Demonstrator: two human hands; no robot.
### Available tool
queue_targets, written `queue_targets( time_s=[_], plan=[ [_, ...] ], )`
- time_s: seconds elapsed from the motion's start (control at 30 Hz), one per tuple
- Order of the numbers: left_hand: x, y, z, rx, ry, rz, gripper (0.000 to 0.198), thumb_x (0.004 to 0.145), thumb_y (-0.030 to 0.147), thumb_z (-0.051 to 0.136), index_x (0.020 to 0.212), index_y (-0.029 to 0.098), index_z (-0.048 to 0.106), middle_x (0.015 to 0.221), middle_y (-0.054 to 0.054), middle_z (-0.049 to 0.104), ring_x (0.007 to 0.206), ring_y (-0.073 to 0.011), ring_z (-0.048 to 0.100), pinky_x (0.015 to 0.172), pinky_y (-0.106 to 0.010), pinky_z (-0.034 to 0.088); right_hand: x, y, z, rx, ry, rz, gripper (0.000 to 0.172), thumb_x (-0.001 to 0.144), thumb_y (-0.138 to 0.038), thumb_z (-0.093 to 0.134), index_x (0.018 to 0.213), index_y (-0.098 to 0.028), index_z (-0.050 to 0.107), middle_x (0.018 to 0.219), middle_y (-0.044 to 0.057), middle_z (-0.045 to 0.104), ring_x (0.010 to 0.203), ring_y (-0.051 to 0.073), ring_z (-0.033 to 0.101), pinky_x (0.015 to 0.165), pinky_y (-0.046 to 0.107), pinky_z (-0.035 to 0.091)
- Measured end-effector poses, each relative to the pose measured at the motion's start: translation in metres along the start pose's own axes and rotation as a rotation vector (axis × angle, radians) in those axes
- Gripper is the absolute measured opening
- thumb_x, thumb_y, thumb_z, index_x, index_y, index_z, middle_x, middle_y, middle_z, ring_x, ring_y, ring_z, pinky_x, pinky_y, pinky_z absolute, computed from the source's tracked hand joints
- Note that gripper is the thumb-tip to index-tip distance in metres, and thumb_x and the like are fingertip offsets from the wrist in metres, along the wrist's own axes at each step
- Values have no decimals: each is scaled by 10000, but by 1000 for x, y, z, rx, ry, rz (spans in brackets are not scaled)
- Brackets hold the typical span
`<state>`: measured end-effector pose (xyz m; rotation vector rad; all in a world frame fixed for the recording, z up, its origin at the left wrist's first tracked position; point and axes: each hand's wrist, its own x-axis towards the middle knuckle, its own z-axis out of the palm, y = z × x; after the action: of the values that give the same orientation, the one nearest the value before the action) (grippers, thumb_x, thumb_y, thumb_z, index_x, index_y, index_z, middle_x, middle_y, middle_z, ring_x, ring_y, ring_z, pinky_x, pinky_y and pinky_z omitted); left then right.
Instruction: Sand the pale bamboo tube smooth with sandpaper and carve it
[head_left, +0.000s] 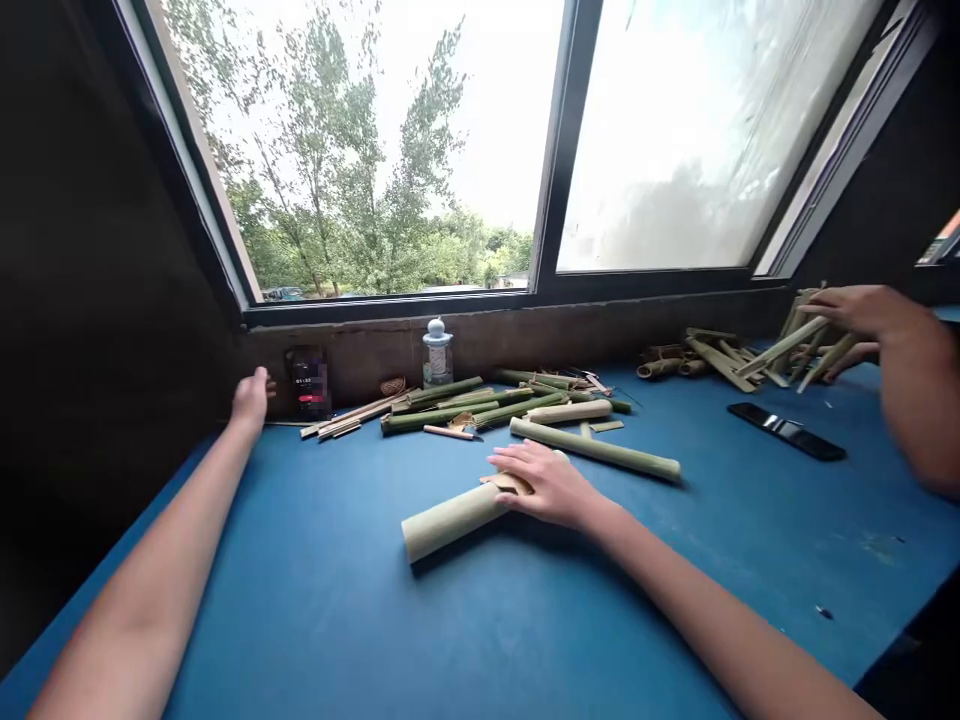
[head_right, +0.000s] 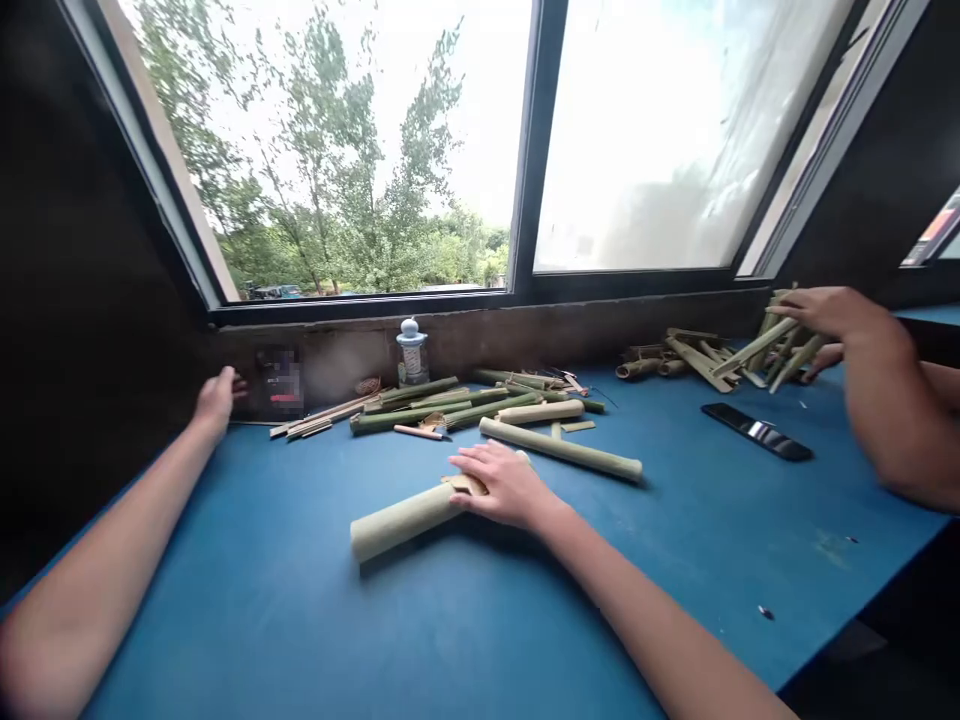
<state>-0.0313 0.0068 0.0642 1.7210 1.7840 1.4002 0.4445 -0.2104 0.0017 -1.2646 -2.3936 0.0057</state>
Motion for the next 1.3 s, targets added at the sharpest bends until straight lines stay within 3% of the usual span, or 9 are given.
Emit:
queue_targets(
  time_s=[0.07,0.13,0.23,0.33,0.47,0.63,0.9,1.17,1.3],
  plan=[
    [-4,34,-15,-131,87,-48,343,965,396,296,922,137,517,740,0,603,834,-178,614,774,-320,501,1,12,-1,-31,20,51,512,968,-587,526,1263,-209,704,1262,111,721,1216,322,633,1099,503,430],
    [-22,75,-24,-172,5,-8,312,917,394,394,972,138,564,807,-3,655,829,-174,631,781,-317,515,2,21,0,-42,31,89,458,1016,-527,458,1187,-211,741,1173,105,757,1145,307,667,1028,471,481],
    [-93,127,-20,0,-461,200,456,846,544,471,1009,150,632,863,-39,702,793,-196,653,775,-326,531,1,28,2,-34,36,130,392,1038,-458,451,1145,-217,741,1134,88,761,1061,270,694,961,428,523],
    [-197,146,-1,514,-996,326,602,870,718,426,1171,249,652,972,-70,742,847,-261,698,744,-341,527,0,27,1,-19,59,183,293,1013,-399,554,1184,-193,673,1209,89,691,1056,225,672,951,435,545],
    [-290,133,29,887,-761,547,653,914,619,482,1350,136,539,1057,-211,722,925,-365,714,749,-398,524,11,-16,14,7,79,181,311,1004,-373,582,1252,-191,624,1285,103,637,1105,229,647,966,459,544],
    [-303,123,35,967,-646,530,517,954,507,467,1277,114,562,925,-218,739,836,-376,734,669,-389,520,17,-97,45,106,64,-18,411,1074,-396,352,1353,-285,633,1387,34,655,1346,212,547,1161,402,391],
    [-341,139,-1,991,-710,561,536,934,646,398,1026,171,628,778,-167,736,721,-374,728,558,-377,477,-9,-12,8,130,218,214,391,1051,-422,449,1273,-177,657,1356,141,647,1347,297,540,1157,607,343],
    [-353,117,-8,883,-683,460,590,910,702,370,1099,199,616,864,-152,763,785,-365,742,576,-369,469,-6,-119,41,223,48,-163,451,1080,-364,299,1359,-263,639,1402,23,637,1419,220,485,1241,503,271],
    [-359,113,-7,822,-701,419,562,885,707,431,1146,237,597,921,-128,771,827,-353,745,594,-363,470,-11,-120,37,248,32,-209,433,1065,-380,338,1354,-276,644,1357,15,671,1338,201,574,1227,459,314]
  ],
)
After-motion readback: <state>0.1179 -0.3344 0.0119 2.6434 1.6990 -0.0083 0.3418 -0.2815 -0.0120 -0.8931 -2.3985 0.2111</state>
